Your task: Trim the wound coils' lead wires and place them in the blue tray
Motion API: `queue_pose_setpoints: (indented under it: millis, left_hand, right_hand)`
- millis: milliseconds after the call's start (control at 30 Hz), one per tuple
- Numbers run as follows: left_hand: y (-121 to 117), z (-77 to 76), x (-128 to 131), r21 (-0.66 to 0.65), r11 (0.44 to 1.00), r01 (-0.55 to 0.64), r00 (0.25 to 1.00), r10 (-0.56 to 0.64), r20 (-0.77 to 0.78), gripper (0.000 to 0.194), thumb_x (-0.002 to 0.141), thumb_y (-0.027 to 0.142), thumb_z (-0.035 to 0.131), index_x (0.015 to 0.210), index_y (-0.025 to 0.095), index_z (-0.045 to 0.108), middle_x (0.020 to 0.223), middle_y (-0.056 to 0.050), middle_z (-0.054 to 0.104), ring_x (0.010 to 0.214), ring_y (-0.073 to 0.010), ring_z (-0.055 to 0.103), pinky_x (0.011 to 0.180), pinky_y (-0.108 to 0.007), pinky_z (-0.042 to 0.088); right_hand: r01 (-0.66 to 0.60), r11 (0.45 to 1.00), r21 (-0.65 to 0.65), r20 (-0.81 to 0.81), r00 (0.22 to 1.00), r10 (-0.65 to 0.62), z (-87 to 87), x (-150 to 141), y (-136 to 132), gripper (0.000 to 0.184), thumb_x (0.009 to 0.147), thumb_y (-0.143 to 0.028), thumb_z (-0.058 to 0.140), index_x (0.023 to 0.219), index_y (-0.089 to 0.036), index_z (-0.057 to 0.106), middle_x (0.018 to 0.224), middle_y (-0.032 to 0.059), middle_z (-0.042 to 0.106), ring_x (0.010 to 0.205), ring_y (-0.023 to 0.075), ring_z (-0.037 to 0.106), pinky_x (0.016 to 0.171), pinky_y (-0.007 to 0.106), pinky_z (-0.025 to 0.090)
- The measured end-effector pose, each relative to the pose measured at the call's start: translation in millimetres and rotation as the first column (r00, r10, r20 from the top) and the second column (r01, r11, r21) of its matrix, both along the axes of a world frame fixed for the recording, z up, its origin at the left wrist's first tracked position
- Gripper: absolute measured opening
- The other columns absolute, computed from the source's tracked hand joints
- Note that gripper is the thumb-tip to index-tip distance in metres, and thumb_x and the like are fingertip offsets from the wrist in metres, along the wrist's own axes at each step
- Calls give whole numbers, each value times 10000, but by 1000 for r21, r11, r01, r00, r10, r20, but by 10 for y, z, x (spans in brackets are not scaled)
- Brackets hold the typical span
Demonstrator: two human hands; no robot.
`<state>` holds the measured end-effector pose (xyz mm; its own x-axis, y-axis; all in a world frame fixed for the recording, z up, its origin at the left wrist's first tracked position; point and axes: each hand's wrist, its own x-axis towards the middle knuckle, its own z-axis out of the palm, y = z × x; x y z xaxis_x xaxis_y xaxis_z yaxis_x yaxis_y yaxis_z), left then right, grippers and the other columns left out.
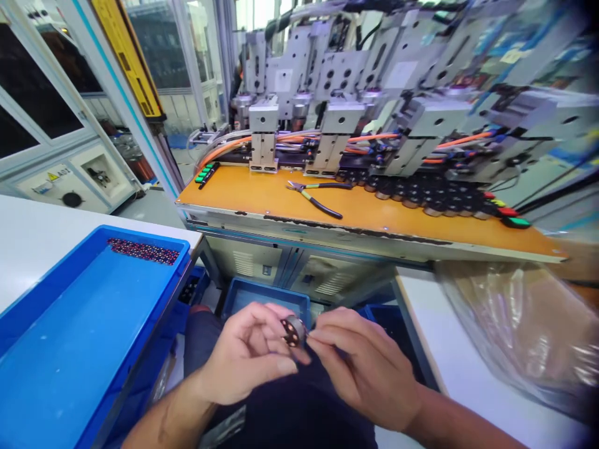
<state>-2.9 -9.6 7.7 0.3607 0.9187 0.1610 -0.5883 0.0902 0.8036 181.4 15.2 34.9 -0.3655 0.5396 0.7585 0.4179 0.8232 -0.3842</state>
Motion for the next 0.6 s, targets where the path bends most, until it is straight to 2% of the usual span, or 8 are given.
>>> queue_pose_setpoints:
  millis: [33, 100, 200, 267, 333, 400, 500, 600]
  left_hand:
    - [3, 3, 8, 30, 999, -24, 998, 22, 53, 273, 735, 61, 785, 884, 183, 592, 1130, -24, 682, 891, -145, 730, 785, -264, 568]
    - [12, 2, 16, 66, 997, -50, 985, 38, 168, 307, 682, 66, 829, 812, 174, 572, 1081, -22, 716, 1049, -191, 700, 942, -345, 528]
    - [24, -32, 9, -2, 1000, -25, 971, 24, 238, 321, 689, 185, 855, 866, 187, 587, 1008, -34, 744, 1151, -217, 658, 998, -380, 489]
    - [27, -75, -3, -97, 993, 65, 988, -51, 144, 342, 724, 298, 836, 953, 173, 615, 994, -65, 735, 1009, -182, 705, 895, -311, 530]
    - [28, -120, -16, -149, 961, 234, 972, -228, 53, 392, 771, 425, 777, 994, 151, 607, 842, -56, 722, 745, -137, 715, 702, -243, 550]
    - [25, -149, -31, -132, 927, 352, 936, -352, 20, 408, 805, 502, 713, 973, 158, 571, 665, -3, 669, 549, -112, 657, 547, -205, 510]
    - [8, -148, -55, -105, 950, 293, 956, -293, 12, 353, 839, 463, 692, 967, 179, 526, 658, 18, 657, 529, -98, 644, 523, -183, 490]
    - [-17, -112, -72, -95, 978, 184, 983, -182, 32, 286, 849, 332, 715, 1008, 187, 527, 812, 2, 677, 597, -82, 673, 564, -175, 511]
  right_hand:
    - [-3, 1000, -5, 19, 1000, 3, 16, 4, 1, 128, 934, -131, 527, 858, -188, 613, 718, 11, 672, 625, 105, 645, 586, 205, 531]
    - [-46, 999, 2, 47, 998, 46, 45, 20, 6, 109, 924, -133, 535, 869, -200, 602, 715, 12, 677, 621, 119, 660, 575, 217, 540]
    - [-135, 990, 30, 90, 987, 131, 69, 48, 10, 103, 927, -139, 536, 885, -213, 595, 698, 10, 680, 595, 131, 663, 557, 234, 551]
    - [-155, 988, 22, 124, 981, 151, 72, 60, 7, 121, 936, -149, 528, 876, -225, 602, 683, 6, 677, 568, 134, 652, 531, 244, 550]
    - [-178, 984, 13, 145, 974, 175, 71, 65, 7, 135, 938, -150, 527, 873, -234, 611, 676, 6, 675, 558, 140, 647, 506, 254, 544]
    - [-203, 979, 11, 167, 966, 198, 70, 65, 16, 140, 940, -147, 524, 884, -240, 613, 681, 8, 677, 560, 144, 646, 496, 265, 539]
    - [-188, 982, 32, 209, 962, 177, 73, 59, 45, 146, 961, -173, 506, 890, -246, 610, 682, 9, 671, 552, 145, 640, 485, 276, 528]
    - [-133, 988, 73, 227, 967, 114, 69, 43, 69, 130, 968, -202, 514, 886, -229, 612, 685, 18, 662, 556, 136, 636, 495, 256, 525]
